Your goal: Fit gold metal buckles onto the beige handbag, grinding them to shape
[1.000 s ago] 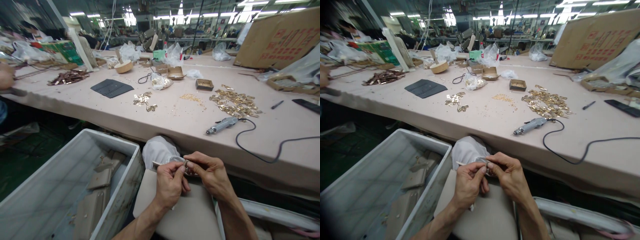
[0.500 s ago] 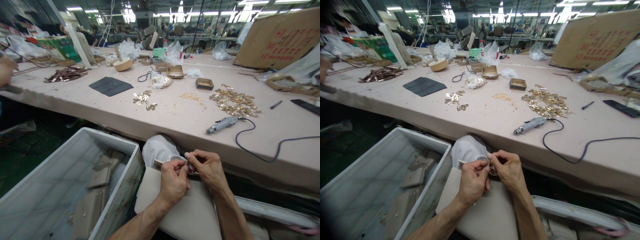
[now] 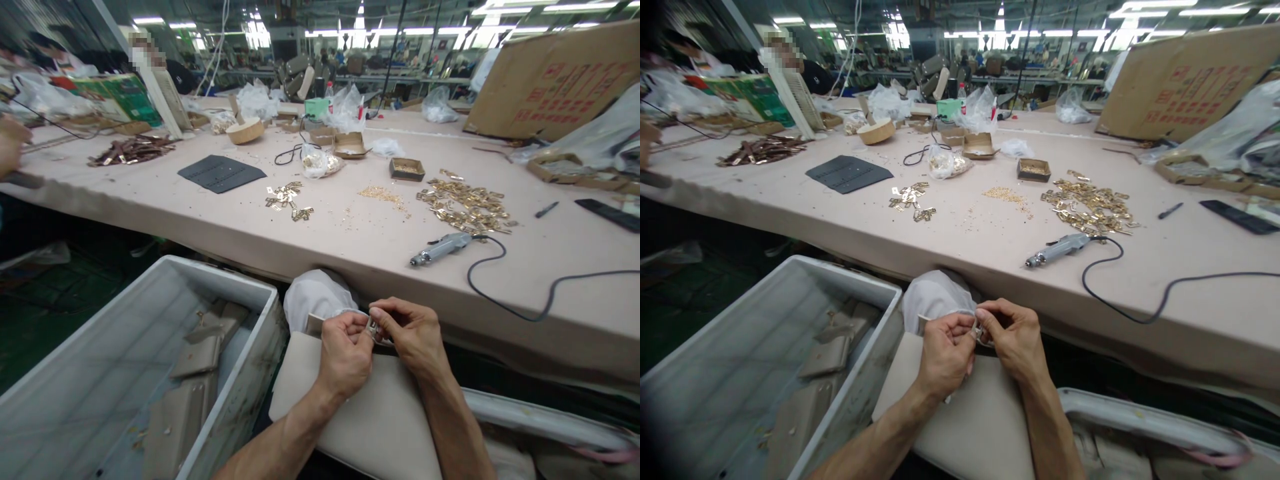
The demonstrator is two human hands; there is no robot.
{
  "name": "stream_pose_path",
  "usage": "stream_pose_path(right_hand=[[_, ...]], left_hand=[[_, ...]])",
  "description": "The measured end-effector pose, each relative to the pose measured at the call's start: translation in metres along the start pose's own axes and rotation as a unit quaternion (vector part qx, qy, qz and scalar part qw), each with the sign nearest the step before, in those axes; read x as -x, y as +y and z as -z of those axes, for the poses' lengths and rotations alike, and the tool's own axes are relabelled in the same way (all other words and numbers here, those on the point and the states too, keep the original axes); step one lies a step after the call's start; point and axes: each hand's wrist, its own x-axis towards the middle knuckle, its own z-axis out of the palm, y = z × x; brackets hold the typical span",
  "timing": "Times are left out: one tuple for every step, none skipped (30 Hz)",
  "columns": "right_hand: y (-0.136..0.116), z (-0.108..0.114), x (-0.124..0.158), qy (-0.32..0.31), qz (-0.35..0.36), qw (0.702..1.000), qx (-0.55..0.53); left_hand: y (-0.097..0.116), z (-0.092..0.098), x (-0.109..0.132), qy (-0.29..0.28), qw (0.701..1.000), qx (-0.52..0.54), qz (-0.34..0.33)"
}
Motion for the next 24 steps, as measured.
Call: stream_pose_path(right_hand=[[0.000,0.000,0.000,0.001,-0.002,1.000,-0.002],[0.001,0.000,0.000,0.003,-0.004,1.000,-0.003],[0.002,0.000,0.000,0.004,-0.003,1.000,-0.003],[0.003,0.000,-0.001,0.004,-0.001,1.000,-0.001],[0.004,0.001,-0.001,0.006,0.003,1.000,0.003],[0.006,0.001,-0.001,0.009,0.005,1.000,0.012],[0.007,0.002,-0.002,0.013,0.006,1.000,0.021],[0.008,0.002,-0.002,0.017,0.005,0.999,0.028],[0.009,0.002,-0.003,0.020,0.002,0.999,0.032],[0.010,0.003,-0.004,0.023,-0.001,0.999,0.030],[0.011,0.003,-0.005,0.024,-0.005,0.999,0.023],[0.011,0.003,-0.006,0.023,-0.011,1.000,0.011],[0.011,0.002,-0.006,0.026,-0.019,0.999,-0.004],[0.010,0.002,-0.007,0.031,-0.029,0.999,-0.020],[0.010,0.001,-0.008,0.037,-0.040,0.998,-0.035],[0.010,0.001,-0.008,0.041,-0.049,0.997,-0.048],[0.010,0.000,-0.008,0.043,-0.054,0.996,-0.057],[0.010,0.000,-0.007,0.039,-0.053,0.996,-0.059],[0.010,0.000,-0.007,0.030,-0.047,0.997,-0.056],[0.010,-0.001,-0.006,0.016,-0.037,0.998,-0.049],[0.011,-0.001,-0.005,0.004,-0.026,0.999,-0.036],[0.011,-0.002,-0.004,-0.004,-0.016,1.000,-0.022],[0.012,-0.002,-0.003,-0.006,-0.007,1.000,-0.007],[0.012,-0.003,-0.003,-0.005,-0.002,1.000,0.005]], left_hand=[[-0.001,0.000,-0.001,0.006,1.000,0.003,-0.004],[-0.002,-0.001,-0.001,0.011,1.000,0.004,-0.008],[-0.002,-0.001,-0.001,0.013,1.000,0.004,-0.011],[-0.002,-0.001,-0.001,0.014,1.000,0.002,-0.013],[-0.002,-0.001,-0.001,0.014,1.000,0.000,-0.013],[-0.002,-0.001,-0.001,0.012,1.000,-0.002,-0.011],[-0.002,-0.001,-0.001,0.012,1.000,-0.006,-0.009],[-0.001,-0.001,-0.001,0.012,1.000,-0.010,-0.009],[-0.001,-0.001,-0.001,0.012,1.000,-0.015,-0.008],[-0.001,0.000,-0.001,0.011,1.000,-0.020,-0.007],[-0.001,0.000,-0.001,0.010,1.000,-0.024,-0.005],[-0.001,0.000,-0.001,0.007,1.000,-0.026,-0.002],[-0.001,0.000,-0.001,0.004,1.000,-0.026,0.002],[-0.001,0.000,-0.001,-0.001,1.000,-0.024,0.007],[0.000,0.000,-0.001,-0.004,1.000,-0.021,0.010],[0.000,0.000,-0.001,-0.004,1.000,-0.018,0.015],[0.000,0.000,-0.001,-0.002,1.000,-0.013,0.019],[-0.001,0.000,-0.001,0.004,1.000,-0.008,0.022],[-0.001,0.000,-0.002,0.012,1.000,-0.005,0.025],[-0.001,-0.001,-0.002,0.019,0.999,-0.002,0.026],[-0.002,-0.001,-0.002,0.024,0.999,-0.001,0.026],[-0.003,0.000,-0.002,0.027,0.999,-0.003,0.024],[-0.003,0.000,-0.002,0.027,0.999,-0.007,0.022],[-0.004,0.000,-0.002,0.026,0.999,-0.011,0.018]])
